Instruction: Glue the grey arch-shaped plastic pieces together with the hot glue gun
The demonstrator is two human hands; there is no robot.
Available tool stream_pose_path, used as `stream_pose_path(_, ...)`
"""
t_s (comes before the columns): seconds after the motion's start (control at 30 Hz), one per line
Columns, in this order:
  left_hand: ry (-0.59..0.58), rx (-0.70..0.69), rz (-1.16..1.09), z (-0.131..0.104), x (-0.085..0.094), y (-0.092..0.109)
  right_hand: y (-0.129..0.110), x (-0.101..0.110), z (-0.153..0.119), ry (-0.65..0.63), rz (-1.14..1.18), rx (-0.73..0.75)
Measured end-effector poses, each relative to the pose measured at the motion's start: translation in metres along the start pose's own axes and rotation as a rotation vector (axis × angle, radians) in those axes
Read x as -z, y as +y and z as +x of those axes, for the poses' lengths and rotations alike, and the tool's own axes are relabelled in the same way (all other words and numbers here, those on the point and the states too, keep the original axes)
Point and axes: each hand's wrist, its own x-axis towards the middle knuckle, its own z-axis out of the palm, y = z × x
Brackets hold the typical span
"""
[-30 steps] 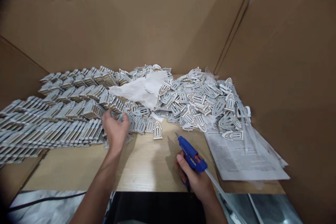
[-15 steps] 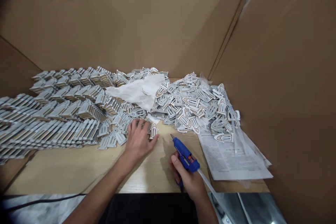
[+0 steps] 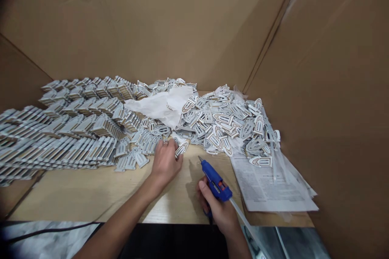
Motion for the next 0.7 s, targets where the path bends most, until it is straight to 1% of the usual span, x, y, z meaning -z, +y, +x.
stream_pose_path(0.17,0.036,0.03,0.034,0.004,-0.004,0.006,0.0,-0.001,-0.001,0.016,0.0,-0.001)
stream_pose_path(0.33,0.072,0.056,0.099,0.013,-0.01,0.009,0.001,0.0,-0.002,-0.003,0.003,0.004)
stream_pose_path(0.53,0.067,0.056,0.169,0.017,-0.012,0.014,0.001,0.003,-0.002,-0.007,-0.025,-0.013)
stream_pose_path(0.7,0.053,0.026,0.198,0.02,-0.01,0.011,0.0,0.003,-0.003,0.0,-0.045,-0.02)
